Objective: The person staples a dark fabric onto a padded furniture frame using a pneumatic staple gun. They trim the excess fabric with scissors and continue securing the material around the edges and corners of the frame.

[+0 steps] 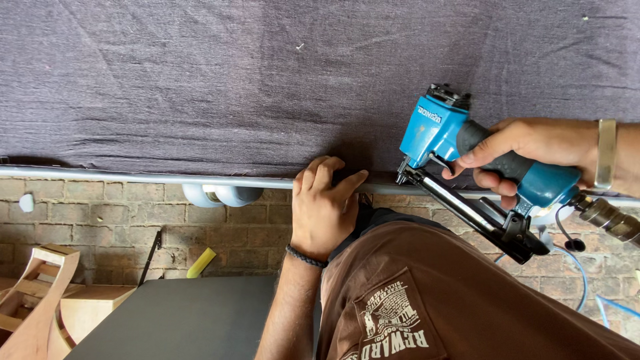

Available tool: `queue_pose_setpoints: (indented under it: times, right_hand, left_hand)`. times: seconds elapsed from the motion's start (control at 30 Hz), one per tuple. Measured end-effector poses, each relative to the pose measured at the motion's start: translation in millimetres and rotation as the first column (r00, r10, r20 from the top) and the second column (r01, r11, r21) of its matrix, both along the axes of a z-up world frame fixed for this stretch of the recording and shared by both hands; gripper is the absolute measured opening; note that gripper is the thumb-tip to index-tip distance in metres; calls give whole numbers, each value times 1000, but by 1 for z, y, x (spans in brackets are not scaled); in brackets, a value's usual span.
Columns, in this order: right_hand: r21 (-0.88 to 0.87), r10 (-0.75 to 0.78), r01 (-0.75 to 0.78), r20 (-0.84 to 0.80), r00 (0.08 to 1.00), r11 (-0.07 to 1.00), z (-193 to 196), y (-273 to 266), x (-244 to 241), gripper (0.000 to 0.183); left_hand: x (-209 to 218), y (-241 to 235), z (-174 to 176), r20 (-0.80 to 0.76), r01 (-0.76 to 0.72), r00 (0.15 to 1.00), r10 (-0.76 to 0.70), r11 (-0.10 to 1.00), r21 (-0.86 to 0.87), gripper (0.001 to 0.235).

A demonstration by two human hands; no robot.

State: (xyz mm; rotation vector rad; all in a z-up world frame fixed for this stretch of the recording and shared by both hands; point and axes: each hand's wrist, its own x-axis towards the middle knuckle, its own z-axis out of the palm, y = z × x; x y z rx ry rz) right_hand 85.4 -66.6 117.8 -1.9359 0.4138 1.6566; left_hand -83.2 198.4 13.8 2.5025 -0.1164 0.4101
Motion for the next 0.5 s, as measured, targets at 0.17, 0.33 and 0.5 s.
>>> queue_pose_setpoints:
  times: [0.17,0.33,0.5]
  right_hand:
    - [269,-128,156,-118,985,950,-8,25,0,54]
    - [303,-86,126,-142,986,945,-11,53,1,51]
    - [276,-107,137,-120,987,951,-9,56,5,51]
  left_hand:
    - [-10,20,5,31,-162,986,162,987,18,38]
    - [-18,29,4,-38,-207,978,205,978,-28,39]
    - [-19,30,-6,-4,-203,979,203,978,-45,44]
